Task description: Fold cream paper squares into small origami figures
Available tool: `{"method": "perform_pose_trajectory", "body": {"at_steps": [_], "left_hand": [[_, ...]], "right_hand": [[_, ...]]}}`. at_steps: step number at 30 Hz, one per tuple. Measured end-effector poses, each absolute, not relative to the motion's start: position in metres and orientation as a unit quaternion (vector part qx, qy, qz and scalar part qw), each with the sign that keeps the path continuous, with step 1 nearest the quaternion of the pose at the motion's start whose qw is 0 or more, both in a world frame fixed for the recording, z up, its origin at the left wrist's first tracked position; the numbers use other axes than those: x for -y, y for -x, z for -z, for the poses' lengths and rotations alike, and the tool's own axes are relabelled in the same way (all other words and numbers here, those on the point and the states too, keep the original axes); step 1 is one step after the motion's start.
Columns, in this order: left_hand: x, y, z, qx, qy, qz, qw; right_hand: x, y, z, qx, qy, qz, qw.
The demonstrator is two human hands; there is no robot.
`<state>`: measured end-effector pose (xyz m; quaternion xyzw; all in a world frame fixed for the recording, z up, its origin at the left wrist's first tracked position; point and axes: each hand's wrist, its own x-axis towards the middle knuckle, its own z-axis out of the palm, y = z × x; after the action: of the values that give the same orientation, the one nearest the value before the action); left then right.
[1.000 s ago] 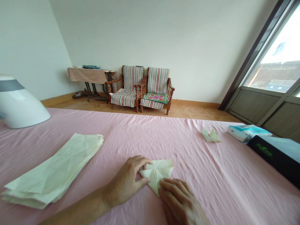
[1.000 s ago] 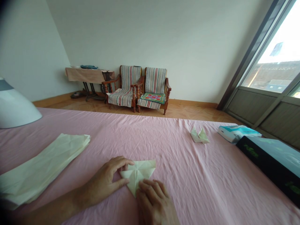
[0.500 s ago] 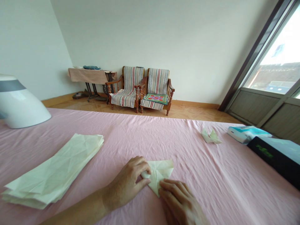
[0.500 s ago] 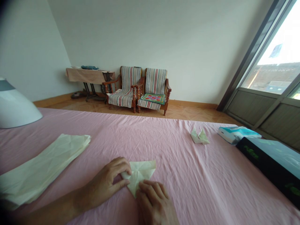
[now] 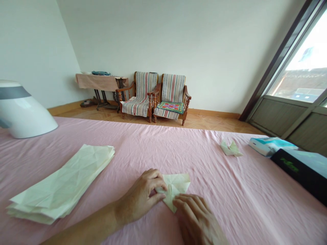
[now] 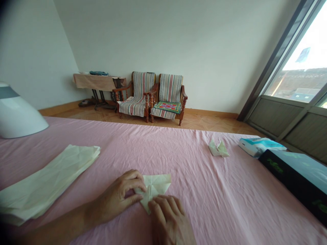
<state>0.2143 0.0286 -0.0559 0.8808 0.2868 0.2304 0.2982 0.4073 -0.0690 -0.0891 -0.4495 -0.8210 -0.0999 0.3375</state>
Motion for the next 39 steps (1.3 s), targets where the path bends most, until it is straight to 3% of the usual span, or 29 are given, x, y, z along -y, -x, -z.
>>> {"method": "perform_pose_trajectory", "body": {"at_steps": [21, 32, 39], "left_hand": [[-0.029, -0.215, 0.056, -0.344, -0.872, -0.230, 0.262], [-0.038, -0.208, 0.059, -0.435, -0.850, -0.231, 0.189], [-0.049, -0.199, 0.065, -0.422, -0.856, -0.251, 0.161]], "right_hand": [[0.068, -0.415, 0.102, 0.846, 0.404, 0.225, 0.264], [0.066, -0.409, 0.093, 0.841, 0.399, 0.201, 0.305], [0.067, -0.412, 0.100, 0.853, 0.398, 0.178, 0.287]]}}
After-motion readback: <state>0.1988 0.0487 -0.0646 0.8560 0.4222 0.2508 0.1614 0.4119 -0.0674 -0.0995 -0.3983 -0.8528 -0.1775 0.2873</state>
